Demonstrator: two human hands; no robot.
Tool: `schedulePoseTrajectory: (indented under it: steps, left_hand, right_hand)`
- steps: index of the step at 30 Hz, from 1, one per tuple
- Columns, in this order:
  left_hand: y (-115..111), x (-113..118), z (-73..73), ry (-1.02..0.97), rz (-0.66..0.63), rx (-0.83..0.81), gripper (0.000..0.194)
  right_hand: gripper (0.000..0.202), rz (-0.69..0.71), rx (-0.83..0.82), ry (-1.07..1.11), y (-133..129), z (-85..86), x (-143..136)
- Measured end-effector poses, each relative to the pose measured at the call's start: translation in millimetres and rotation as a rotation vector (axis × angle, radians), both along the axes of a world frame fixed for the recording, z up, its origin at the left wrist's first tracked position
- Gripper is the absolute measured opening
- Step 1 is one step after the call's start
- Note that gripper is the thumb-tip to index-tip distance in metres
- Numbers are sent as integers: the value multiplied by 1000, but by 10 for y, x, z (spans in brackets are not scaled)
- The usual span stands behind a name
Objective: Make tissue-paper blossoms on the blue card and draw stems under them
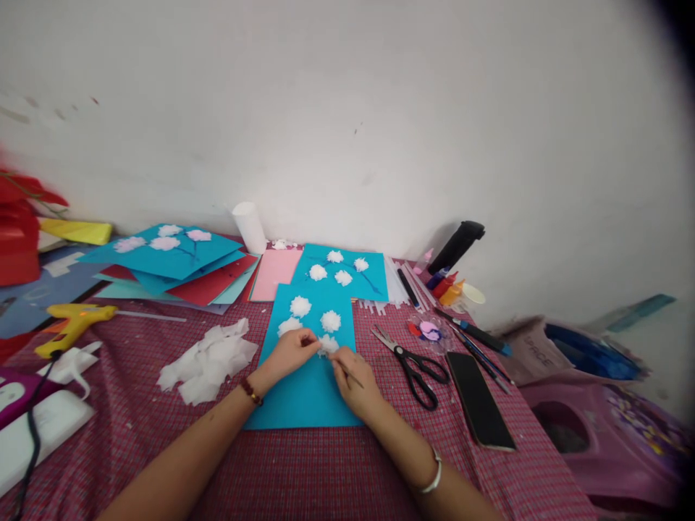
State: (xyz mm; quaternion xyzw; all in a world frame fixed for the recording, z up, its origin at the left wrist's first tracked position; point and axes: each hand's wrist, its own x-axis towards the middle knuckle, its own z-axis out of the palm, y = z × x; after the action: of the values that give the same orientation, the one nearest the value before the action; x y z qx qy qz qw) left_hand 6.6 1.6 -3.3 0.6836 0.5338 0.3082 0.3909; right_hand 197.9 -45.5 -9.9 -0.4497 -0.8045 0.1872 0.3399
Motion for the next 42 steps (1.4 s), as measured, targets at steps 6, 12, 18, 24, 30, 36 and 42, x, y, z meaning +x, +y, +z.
schedulePoseTrajectory:
  steps: [6, 12, 18, 24, 30, 36, 42]
  left_hand:
    - [-55, -12, 10, 61, -45, 61, 3]
    - [-23, 19, -8, 79, 8, 80, 8]
    - [-23, 47, -5, 53, 37, 87, 9]
    - [-40, 34, 32, 56, 49, 115, 22]
    - [-90, 70, 53, 81, 46, 124, 22]
    - [-34, -398, 363, 166, 90, 132, 23]
    - [132, -1273, 517, 442, 424, 158, 17]
  right_hand:
    - [20, 2, -71, 155, 9, 23, 11]
    - [21, -117, -304, 480, 34, 6, 51]
    - [29, -190, -384, 629, 108, -3, 78]
    - [28, -99, -457, 652, 112, 25, 62]
    - [28, -70, -460, 559, 140, -10, 61]
    - [31, -79, -469, 566, 161, -30, 76]
    - [32, -62, -479, 573, 164, -58, 77]
